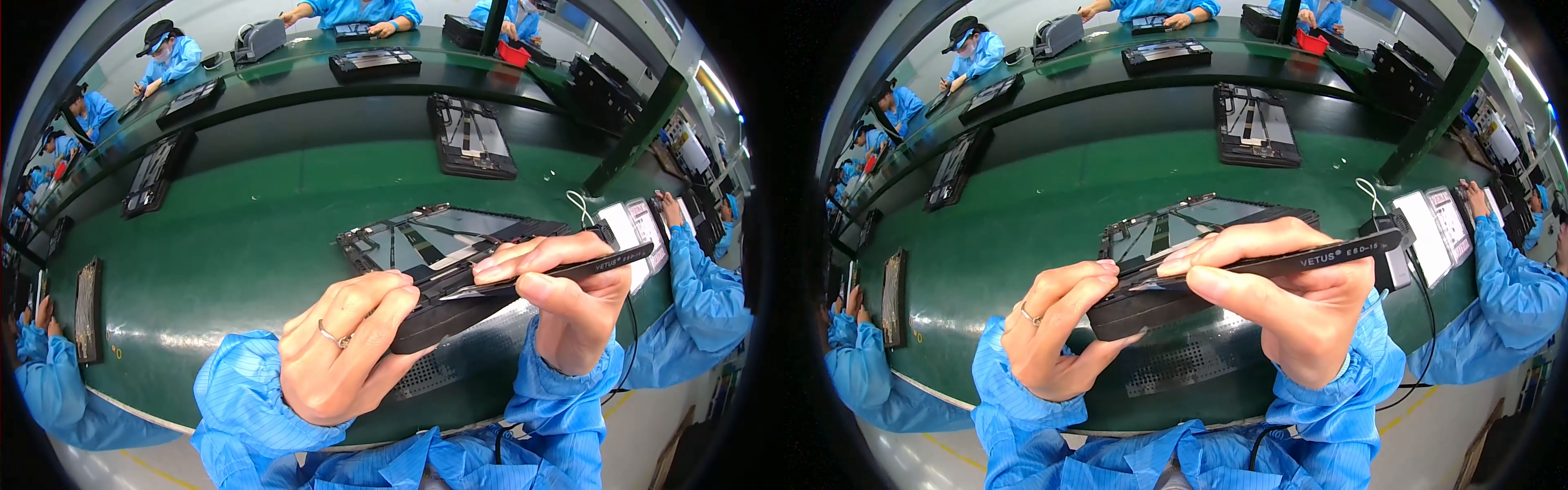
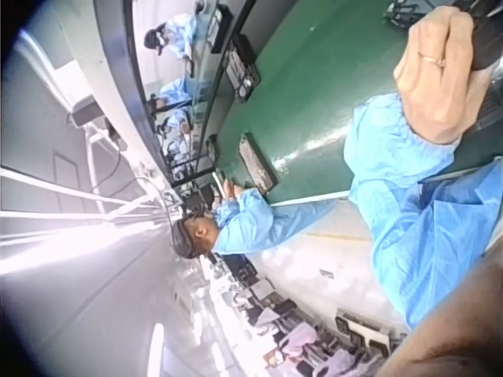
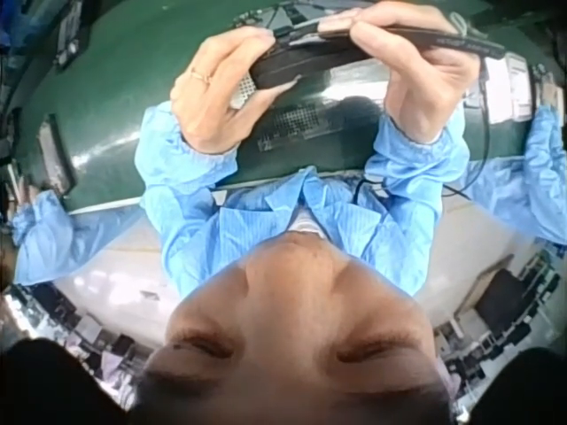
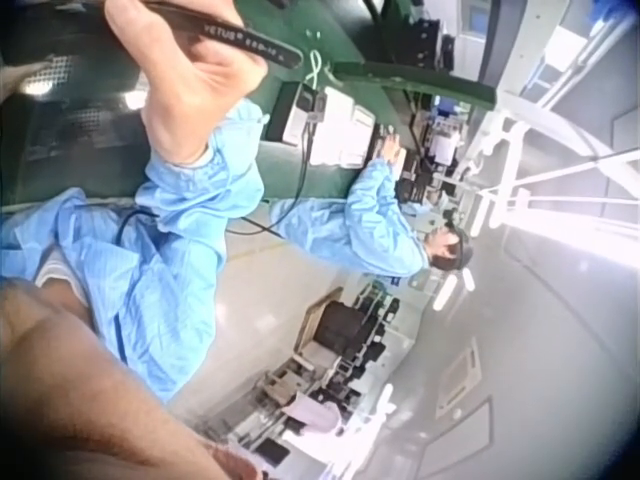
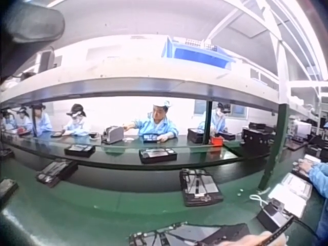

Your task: The person assembles internal components into a tablet chassis, placing a ribbon cable, battery, and internal shielding into the chassis using tweezers. The person also uses a marker pen with a stencil for marking during the assembly process.

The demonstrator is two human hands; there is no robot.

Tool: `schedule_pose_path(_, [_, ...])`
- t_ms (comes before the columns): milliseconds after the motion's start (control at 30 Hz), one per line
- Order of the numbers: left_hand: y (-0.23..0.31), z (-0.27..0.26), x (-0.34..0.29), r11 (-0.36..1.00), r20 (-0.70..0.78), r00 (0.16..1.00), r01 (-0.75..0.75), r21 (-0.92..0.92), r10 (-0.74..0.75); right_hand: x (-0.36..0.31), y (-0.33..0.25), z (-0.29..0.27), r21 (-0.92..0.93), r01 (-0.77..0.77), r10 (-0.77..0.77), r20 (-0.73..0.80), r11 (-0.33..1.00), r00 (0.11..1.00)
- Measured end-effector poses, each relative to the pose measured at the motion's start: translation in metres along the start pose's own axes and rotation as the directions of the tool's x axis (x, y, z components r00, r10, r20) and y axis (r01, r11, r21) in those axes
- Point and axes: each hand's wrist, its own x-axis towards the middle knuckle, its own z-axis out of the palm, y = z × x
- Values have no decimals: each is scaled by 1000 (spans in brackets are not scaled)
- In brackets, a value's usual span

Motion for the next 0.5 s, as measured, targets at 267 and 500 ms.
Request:
schedule_pose_path(267, [4, 6, 2, 1000, -6, 1000, -5, -3, 5, 0, -4, -6, -46, 1, 0, 12, 999, 1000])
schedule_pose_path(500, [9, 12, 5, 1000, 3, 1000, -10, -2, 10, -3, -6, -15, -47, -7, 7, -3, 999, 1000])
